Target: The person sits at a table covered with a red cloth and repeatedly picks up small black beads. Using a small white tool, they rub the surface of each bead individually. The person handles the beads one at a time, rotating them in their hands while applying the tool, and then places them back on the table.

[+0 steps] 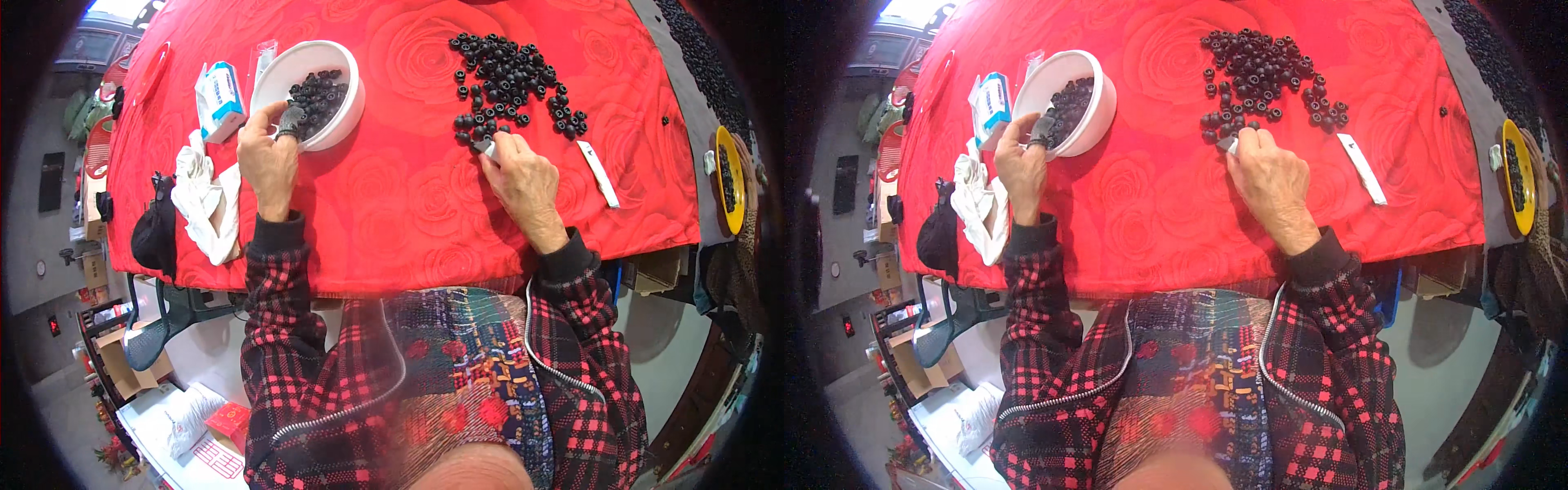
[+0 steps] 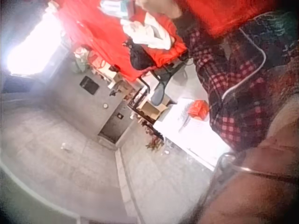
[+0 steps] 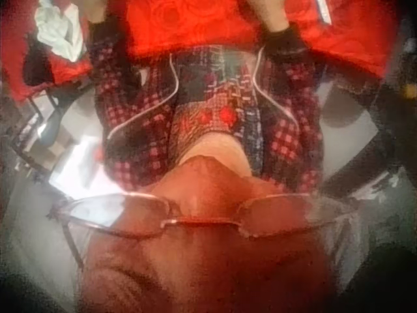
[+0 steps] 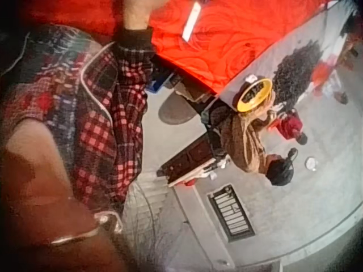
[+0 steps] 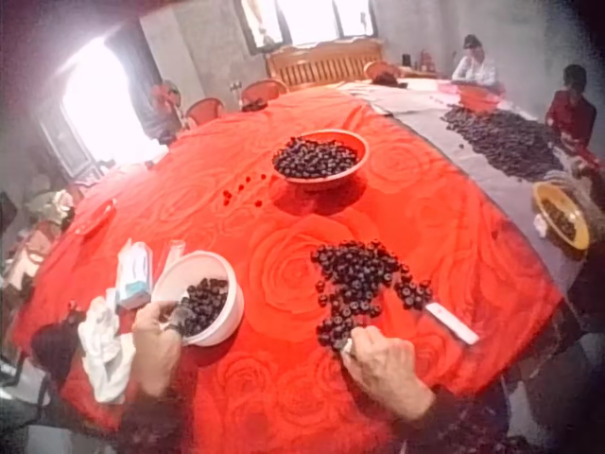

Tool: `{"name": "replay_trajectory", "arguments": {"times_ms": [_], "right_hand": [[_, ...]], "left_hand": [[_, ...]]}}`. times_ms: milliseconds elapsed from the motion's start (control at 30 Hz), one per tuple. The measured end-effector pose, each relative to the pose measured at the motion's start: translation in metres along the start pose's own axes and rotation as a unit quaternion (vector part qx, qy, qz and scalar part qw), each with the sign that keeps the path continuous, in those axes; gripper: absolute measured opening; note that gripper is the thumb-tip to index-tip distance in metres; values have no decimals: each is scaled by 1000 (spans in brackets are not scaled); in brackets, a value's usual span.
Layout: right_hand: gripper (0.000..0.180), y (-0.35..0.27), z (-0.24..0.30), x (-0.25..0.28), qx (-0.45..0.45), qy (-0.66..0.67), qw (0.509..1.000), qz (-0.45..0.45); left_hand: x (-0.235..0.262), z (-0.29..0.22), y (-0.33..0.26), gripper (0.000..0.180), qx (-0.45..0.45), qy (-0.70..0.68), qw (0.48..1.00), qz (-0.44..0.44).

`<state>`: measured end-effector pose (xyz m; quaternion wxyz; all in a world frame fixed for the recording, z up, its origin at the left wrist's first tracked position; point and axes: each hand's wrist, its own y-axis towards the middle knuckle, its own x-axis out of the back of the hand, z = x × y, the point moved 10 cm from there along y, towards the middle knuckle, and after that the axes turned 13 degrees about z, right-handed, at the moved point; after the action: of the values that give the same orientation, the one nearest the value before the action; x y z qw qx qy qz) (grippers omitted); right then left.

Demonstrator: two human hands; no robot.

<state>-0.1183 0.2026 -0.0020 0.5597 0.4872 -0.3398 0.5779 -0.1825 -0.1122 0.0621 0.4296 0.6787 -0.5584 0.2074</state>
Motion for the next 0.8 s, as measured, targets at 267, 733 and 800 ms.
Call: {"name": "replay_trajectory", "arguments": {"times_ms": [267,733,800], "right_hand": [[14,-9,-7,-11,19,486,862,147],[17,-30,43,9,78,610,760,211],[17,-29,44,9,105,572,789,198]], "left_hand": [[-48,-66,-52,20,49,-374,917,130],[-136,-114,-135,26,191,-706,558,392],[-138,-112,-140,24,226,-697,545,407]]}}
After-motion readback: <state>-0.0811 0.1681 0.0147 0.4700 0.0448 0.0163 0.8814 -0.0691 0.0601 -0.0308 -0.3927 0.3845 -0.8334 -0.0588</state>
